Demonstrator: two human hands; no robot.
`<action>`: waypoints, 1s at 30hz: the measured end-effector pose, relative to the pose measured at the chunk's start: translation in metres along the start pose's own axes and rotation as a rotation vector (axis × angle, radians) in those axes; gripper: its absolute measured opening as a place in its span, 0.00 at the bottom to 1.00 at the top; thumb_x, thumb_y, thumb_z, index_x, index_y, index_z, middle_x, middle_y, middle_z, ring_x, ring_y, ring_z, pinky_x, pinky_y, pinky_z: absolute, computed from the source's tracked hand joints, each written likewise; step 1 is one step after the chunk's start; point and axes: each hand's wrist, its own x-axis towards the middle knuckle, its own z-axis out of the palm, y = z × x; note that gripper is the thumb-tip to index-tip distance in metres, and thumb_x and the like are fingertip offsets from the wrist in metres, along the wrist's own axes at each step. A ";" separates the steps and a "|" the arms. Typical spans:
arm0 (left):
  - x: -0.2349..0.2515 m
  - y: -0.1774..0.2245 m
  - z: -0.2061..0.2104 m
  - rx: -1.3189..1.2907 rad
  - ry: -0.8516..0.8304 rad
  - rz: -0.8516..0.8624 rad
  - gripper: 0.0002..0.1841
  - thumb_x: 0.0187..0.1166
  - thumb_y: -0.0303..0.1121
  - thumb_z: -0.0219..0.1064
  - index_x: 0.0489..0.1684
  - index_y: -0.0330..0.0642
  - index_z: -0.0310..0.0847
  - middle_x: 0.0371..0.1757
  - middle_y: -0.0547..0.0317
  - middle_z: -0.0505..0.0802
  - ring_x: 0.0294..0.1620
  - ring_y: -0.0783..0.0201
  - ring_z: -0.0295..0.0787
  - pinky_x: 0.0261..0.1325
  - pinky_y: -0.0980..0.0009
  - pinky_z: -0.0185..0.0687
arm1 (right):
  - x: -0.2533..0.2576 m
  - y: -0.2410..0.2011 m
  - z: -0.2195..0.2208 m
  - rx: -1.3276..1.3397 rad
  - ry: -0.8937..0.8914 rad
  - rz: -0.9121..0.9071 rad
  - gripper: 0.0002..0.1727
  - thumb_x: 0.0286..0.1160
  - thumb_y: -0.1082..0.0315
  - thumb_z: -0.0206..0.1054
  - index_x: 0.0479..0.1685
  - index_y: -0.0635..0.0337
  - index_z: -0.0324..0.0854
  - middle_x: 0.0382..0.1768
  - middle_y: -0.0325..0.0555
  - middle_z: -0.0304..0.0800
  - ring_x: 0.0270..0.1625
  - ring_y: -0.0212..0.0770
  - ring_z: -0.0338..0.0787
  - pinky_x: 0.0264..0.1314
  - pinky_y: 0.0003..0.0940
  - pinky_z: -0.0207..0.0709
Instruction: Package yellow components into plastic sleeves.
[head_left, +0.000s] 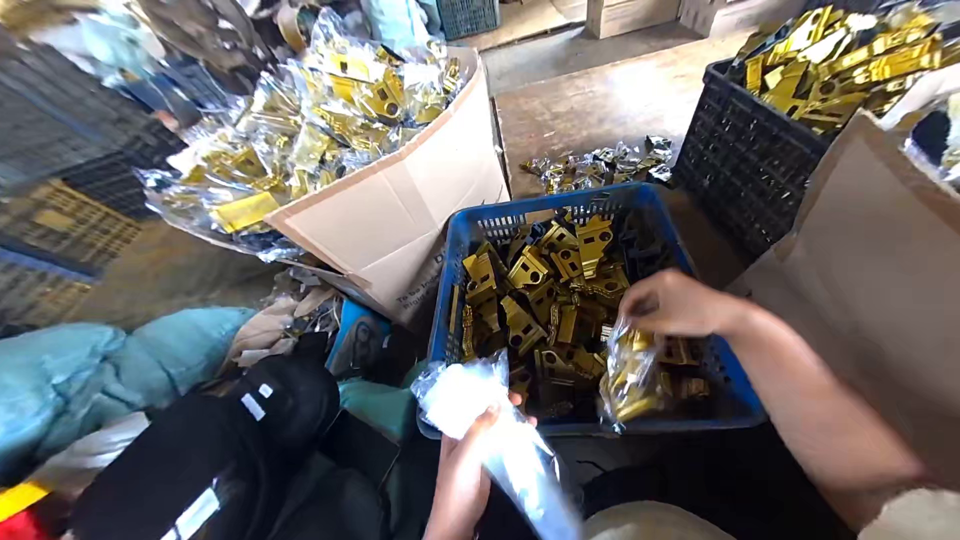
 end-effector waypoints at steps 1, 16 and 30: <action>-0.003 0.002 0.000 0.056 0.033 -0.003 0.10 0.79 0.20 0.51 0.52 0.33 0.75 0.37 0.52 0.97 0.31 0.57 0.97 0.40 0.60 0.96 | 0.006 0.006 -0.014 -0.073 0.156 -0.018 0.07 0.76 0.72 0.72 0.43 0.69 0.89 0.34 0.52 0.90 0.29 0.39 0.86 0.36 0.40 0.84; 0.003 -0.038 0.028 0.656 -0.112 0.430 0.24 0.58 0.28 0.83 0.50 0.22 0.84 0.46 0.53 0.95 0.53 0.78 0.90 0.64 0.79 0.84 | -0.021 -0.002 0.105 0.734 -0.270 -0.158 0.16 0.78 0.71 0.67 0.61 0.69 0.77 0.48 0.36 0.89 0.48 0.24 0.90 0.58 0.25 0.86; -0.007 -0.023 0.010 0.636 -0.250 0.266 0.20 0.69 0.27 0.76 0.56 0.22 0.82 0.50 0.56 0.94 0.52 0.81 0.89 0.61 0.82 0.84 | -0.025 0.002 0.121 0.652 -0.222 0.024 0.15 0.86 0.65 0.62 0.25 0.53 0.77 0.17 0.23 0.79 0.16 0.18 0.77 0.21 0.15 0.75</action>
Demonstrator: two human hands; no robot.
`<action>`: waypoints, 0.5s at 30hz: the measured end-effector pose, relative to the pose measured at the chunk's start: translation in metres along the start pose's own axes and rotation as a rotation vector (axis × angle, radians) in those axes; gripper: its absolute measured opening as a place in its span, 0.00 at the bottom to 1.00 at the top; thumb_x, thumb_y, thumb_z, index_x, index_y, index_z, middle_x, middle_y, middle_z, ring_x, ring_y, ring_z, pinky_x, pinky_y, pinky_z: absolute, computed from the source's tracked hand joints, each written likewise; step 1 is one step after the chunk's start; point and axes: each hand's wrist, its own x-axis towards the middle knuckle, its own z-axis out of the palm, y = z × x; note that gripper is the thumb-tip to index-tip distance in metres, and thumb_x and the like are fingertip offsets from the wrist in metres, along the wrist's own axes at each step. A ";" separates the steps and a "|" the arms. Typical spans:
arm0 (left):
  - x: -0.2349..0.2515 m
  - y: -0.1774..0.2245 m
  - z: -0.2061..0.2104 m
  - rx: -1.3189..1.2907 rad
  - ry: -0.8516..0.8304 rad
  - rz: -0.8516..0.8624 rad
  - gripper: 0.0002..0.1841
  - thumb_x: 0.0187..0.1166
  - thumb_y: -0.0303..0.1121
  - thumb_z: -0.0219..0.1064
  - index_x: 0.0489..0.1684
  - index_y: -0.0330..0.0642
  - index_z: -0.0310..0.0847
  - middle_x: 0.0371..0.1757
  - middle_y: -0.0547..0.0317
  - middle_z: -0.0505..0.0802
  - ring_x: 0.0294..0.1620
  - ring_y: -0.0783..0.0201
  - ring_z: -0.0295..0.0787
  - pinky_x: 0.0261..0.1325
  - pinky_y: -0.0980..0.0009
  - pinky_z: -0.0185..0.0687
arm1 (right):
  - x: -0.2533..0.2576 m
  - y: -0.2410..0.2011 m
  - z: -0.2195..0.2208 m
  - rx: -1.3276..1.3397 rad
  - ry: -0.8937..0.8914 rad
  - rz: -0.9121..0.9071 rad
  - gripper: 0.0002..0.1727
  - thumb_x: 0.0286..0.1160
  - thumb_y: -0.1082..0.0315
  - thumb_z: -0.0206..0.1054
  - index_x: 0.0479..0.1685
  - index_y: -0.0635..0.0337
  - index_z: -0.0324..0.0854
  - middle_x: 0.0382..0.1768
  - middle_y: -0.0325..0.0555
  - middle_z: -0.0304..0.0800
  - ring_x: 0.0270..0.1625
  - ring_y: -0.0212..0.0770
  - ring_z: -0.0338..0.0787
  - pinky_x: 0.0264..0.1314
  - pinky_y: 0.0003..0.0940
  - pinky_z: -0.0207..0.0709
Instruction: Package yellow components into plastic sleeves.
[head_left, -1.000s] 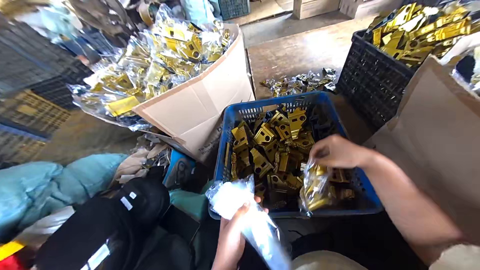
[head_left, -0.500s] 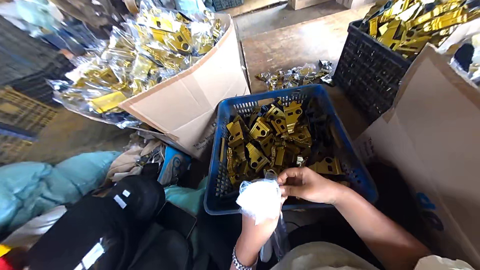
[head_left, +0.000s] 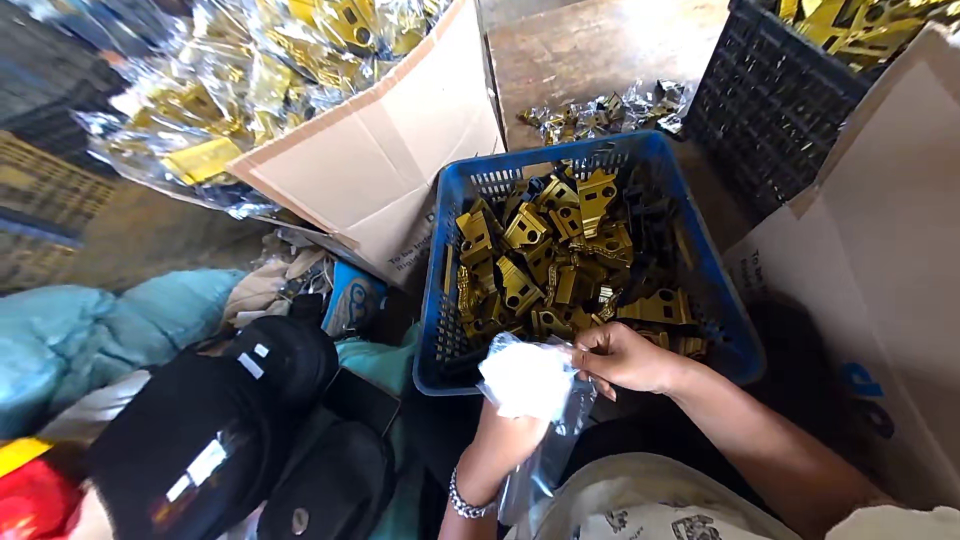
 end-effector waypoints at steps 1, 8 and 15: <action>0.002 0.002 -0.004 -0.046 0.002 -0.060 0.19 0.70 0.26 0.75 0.57 0.25 0.82 0.48 0.60 0.94 0.46 0.82 0.89 0.54 0.82 0.85 | -0.001 0.002 0.001 0.002 -0.013 -0.006 0.16 0.87 0.64 0.62 0.24 0.53 0.78 0.17 0.23 0.80 0.17 0.18 0.79 0.23 0.16 0.78; 0.014 -0.016 -0.040 0.163 0.429 -0.038 0.20 0.70 0.28 0.74 0.52 0.19 0.80 0.39 0.55 0.93 0.36 0.73 0.91 0.46 0.73 0.90 | -0.003 0.006 0.002 0.181 -0.107 -0.079 0.14 0.60 0.72 0.80 0.21 0.46 0.79 0.18 0.24 0.88 0.15 0.17 0.80 0.17 0.14 0.73; -0.025 0.009 -0.021 -0.297 -0.005 -0.161 0.12 0.57 0.29 0.83 0.35 0.54 0.89 0.33 0.83 0.93 0.37 0.87 0.88 0.46 0.83 0.86 | 0.012 0.002 0.044 -0.191 -0.278 -0.512 0.16 0.56 0.65 0.85 0.22 0.67 0.84 0.20 0.39 0.84 0.24 0.17 0.75 0.26 0.13 0.66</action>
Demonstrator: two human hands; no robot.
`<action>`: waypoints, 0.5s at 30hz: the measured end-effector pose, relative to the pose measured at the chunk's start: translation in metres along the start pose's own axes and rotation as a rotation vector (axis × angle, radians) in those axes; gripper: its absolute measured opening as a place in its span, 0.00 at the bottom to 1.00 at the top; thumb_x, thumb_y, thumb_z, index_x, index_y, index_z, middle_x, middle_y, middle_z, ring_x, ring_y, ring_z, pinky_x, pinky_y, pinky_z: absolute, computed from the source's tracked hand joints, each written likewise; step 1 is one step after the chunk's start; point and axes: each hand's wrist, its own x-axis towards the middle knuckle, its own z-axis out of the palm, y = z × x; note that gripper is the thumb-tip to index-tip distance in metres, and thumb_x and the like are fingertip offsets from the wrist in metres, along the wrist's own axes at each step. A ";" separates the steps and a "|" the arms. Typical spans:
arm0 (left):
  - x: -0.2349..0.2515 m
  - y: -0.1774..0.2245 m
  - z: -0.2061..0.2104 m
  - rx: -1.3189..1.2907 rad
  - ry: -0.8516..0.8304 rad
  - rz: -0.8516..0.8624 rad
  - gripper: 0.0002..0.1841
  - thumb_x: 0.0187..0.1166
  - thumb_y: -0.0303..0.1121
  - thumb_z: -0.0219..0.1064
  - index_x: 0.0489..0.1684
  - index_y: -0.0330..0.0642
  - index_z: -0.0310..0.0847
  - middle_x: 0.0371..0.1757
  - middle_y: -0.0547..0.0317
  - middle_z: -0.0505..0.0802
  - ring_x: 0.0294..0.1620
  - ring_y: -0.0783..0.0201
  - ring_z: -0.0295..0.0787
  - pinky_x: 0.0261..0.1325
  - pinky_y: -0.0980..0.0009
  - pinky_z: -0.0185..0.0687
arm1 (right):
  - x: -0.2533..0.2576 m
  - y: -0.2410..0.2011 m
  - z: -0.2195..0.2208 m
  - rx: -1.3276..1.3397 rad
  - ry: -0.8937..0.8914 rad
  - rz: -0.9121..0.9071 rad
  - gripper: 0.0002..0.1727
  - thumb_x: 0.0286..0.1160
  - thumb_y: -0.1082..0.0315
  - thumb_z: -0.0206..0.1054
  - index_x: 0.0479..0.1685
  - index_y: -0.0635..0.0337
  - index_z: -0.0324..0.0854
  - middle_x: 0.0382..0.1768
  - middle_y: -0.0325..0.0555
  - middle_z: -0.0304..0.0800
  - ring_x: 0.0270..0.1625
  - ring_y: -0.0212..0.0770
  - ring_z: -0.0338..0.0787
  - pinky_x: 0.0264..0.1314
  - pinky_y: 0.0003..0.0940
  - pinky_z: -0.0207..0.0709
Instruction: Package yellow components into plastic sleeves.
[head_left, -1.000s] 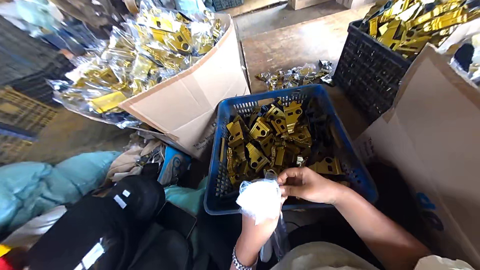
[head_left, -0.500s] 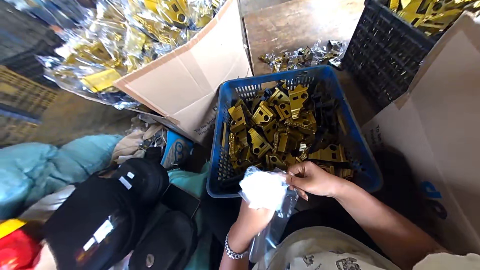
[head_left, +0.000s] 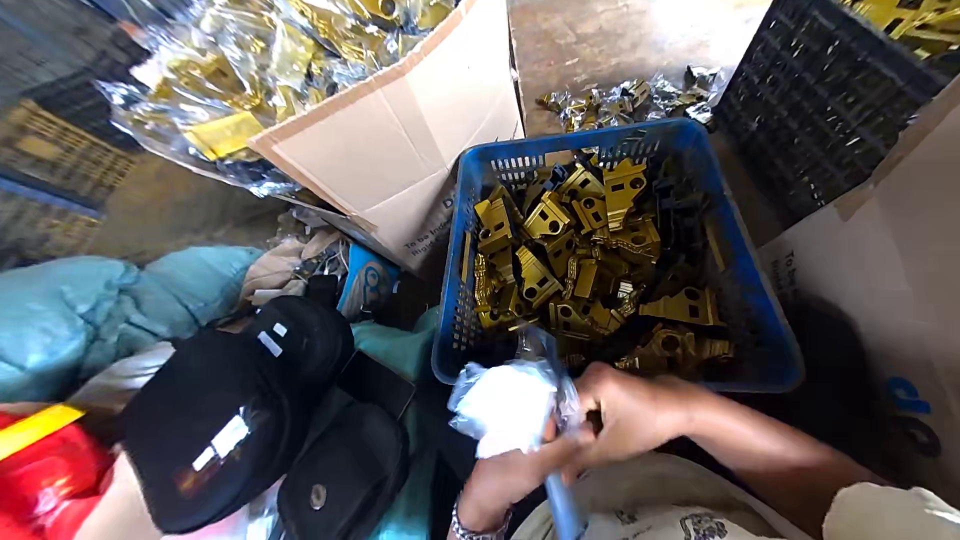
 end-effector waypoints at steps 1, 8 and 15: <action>-0.002 -0.007 -0.004 0.099 0.144 0.047 0.11 0.57 0.26 0.82 0.34 0.49 0.88 0.32 0.81 0.92 0.37 0.88 0.87 0.47 0.84 0.85 | 0.004 0.001 -0.011 0.008 0.004 0.111 0.17 0.59 0.67 0.82 0.17 0.64 0.79 0.17 0.34 0.79 0.22 0.17 0.72 0.24 0.15 0.62; 0.014 -0.035 -0.036 0.176 0.605 0.236 0.15 0.62 0.19 0.67 0.49 0.30 0.78 0.39 0.70 0.91 0.40 0.81 0.88 0.45 0.80 0.86 | 0.056 0.109 -0.078 -0.596 -0.102 1.031 0.33 0.86 0.60 0.65 0.82 0.74 0.65 0.83 0.72 0.64 0.85 0.67 0.67 0.86 0.61 0.60; 0.042 -0.019 -0.017 0.178 0.699 0.286 0.17 0.63 0.23 0.78 0.47 0.24 0.81 0.41 0.63 0.92 0.46 0.80 0.89 0.55 0.80 0.86 | 0.038 0.122 -0.074 -0.686 0.006 0.929 0.33 0.70 0.61 0.77 0.72 0.72 0.77 0.78 0.74 0.70 0.84 0.72 0.64 0.82 0.68 0.59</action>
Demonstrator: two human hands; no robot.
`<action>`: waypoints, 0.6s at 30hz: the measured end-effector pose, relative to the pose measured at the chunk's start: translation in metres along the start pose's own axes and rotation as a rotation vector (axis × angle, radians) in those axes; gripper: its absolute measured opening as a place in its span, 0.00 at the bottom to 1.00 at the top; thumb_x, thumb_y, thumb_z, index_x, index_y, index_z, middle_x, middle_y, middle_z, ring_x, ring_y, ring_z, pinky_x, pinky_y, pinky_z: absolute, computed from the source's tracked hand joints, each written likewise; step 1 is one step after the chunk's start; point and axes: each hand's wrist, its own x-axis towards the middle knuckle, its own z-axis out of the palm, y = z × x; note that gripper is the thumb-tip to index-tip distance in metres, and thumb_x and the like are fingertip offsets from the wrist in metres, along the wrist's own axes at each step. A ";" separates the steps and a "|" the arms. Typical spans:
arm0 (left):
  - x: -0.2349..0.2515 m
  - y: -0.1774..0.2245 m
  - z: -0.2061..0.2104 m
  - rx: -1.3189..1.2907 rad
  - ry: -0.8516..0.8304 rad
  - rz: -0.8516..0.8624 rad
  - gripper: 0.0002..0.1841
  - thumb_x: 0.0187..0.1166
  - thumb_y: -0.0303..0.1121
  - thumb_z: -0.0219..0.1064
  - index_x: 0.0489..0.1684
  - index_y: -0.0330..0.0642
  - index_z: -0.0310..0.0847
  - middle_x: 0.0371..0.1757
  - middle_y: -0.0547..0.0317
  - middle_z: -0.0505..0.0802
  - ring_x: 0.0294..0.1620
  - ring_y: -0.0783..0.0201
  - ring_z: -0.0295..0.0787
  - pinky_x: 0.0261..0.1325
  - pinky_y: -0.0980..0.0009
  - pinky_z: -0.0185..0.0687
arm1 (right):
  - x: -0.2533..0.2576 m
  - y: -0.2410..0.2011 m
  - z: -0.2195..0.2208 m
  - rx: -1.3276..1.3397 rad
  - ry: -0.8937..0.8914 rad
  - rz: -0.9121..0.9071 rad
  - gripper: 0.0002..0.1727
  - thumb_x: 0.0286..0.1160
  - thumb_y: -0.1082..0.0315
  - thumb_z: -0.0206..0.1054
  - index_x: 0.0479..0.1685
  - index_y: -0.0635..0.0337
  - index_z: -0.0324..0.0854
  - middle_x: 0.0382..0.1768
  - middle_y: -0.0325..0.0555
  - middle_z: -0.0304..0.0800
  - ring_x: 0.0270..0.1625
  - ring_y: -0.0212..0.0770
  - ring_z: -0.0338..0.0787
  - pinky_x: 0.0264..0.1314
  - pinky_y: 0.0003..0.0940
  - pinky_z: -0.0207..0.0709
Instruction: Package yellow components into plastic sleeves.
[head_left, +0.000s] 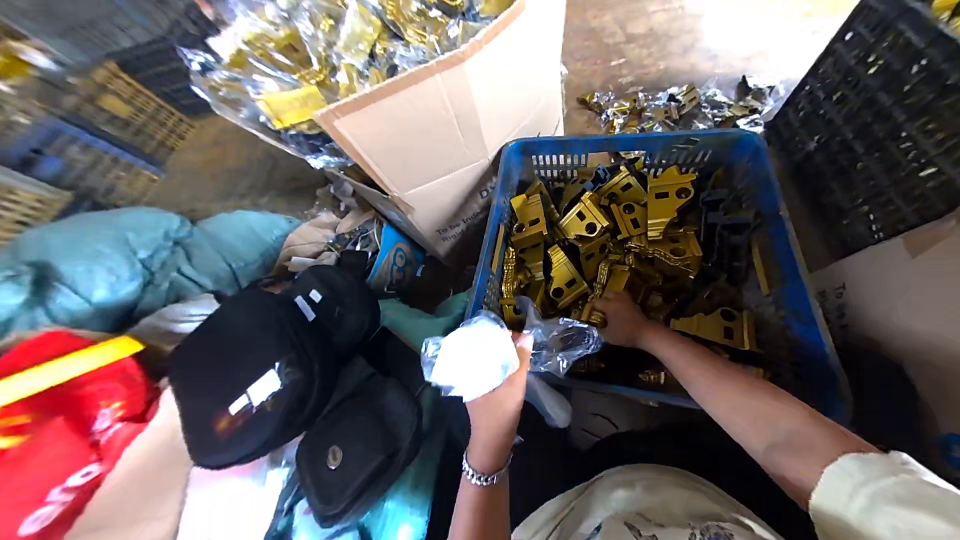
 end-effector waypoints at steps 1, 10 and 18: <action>0.001 0.001 0.006 0.020 0.017 -0.012 0.20 0.62 0.25 0.80 0.49 0.22 0.80 0.42 0.61 0.92 0.47 0.81 0.88 0.57 0.81 0.85 | -0.011 0.002 -0.009 0.159 0.104 -0.004 0.35 0.67 0.62 0.80 0.71 0.75 0.78 0.77 0.76 0.70 0.83 0.70 0.67 0.83 0.64 0.60; -0.003 -0.002 0.066 -0.133 -0.168 -0.080 0.27 0.58 0.21 0.80 0.56 0.18 0.75 0.46 0.54 0.94 0.51 0.78 0.91 0.60 0.79 0.87 | -0.143 0.002 -0.075 1.171 0.079 -0.428 0.34 0.66 0.67 0.73 0.76 0.60 0.68 0.51 0.47 0.94 0.35 0.45 0.96 0.32 0.40 0.93; 0.000 0.052 0.073 -0.446 -0.265 -0.454 0.16 0.69 0.16 0.71 0.54 0.30 0.77 0.43 0.60 0.92 0.47 0.73 0.90 0.55 0.76 0.86 | -0.123 -0.016 -0.041 0.632 0.457 -0.576 0.33 0.65 0.61 0.76 0.68 0.74 0.77 0.79 0.62 0.73 0.76 0.37 0.79 0.75 0.28 0.75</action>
